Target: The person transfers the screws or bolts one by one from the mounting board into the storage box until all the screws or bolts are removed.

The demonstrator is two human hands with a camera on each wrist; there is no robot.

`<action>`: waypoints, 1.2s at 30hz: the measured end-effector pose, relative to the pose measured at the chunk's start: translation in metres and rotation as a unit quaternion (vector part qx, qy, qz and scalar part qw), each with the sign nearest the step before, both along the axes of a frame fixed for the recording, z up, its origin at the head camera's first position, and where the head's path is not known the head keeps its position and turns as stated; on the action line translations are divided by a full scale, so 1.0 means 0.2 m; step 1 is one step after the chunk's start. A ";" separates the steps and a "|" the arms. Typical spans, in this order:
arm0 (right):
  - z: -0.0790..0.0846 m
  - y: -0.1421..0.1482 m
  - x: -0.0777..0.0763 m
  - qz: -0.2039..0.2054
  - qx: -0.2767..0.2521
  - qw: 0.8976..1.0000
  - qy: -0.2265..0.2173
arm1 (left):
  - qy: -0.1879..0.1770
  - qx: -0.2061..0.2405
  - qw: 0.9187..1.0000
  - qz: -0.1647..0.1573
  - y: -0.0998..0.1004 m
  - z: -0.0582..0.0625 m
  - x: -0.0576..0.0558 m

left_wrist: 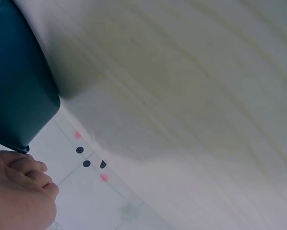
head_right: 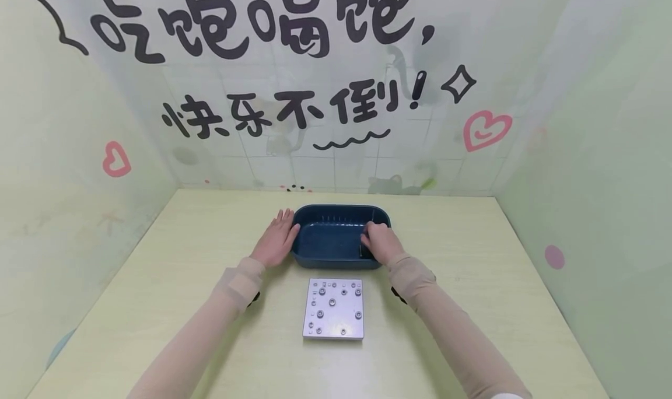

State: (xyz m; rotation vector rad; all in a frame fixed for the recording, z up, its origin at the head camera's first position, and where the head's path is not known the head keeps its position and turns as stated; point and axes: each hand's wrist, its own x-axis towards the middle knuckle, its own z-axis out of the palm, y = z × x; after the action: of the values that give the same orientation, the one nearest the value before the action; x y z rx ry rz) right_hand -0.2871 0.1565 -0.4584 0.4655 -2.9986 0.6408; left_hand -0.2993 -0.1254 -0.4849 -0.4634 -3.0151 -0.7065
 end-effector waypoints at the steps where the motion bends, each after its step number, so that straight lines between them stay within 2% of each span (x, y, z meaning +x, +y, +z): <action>1: 0.00 0.00 0.00 -0.001 0.000 1.000 -0.002 | 0.001 0.001 1.000 0.000 0.00 0.00 0.00; 10: 0.02 0.00 0.01 -0.007 -0.003 1.000 -0.015 | 0.004 0.002 1.000 0.002 0.00 0.00 0.01; 24: 0.01 0.02 0.07 -0.007 -0.051 0.998 -0.025 | -0.002 -0.004 1.000 0.000 0.00 0.00 0.00; 36: 0.03 0.00 0.11 0.013 -0.048 0.999 -0.002 | -0.002 -0.006 1.000 0.003 -0.01 0.00 0.00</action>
State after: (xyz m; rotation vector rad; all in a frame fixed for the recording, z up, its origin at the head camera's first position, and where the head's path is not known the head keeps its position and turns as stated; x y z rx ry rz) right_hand -0.2660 0.1562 -0.4533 0.4993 -2.9527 0.7839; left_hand -0.2997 -0.1264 -0.4857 -0.4540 -3.0251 -0.6915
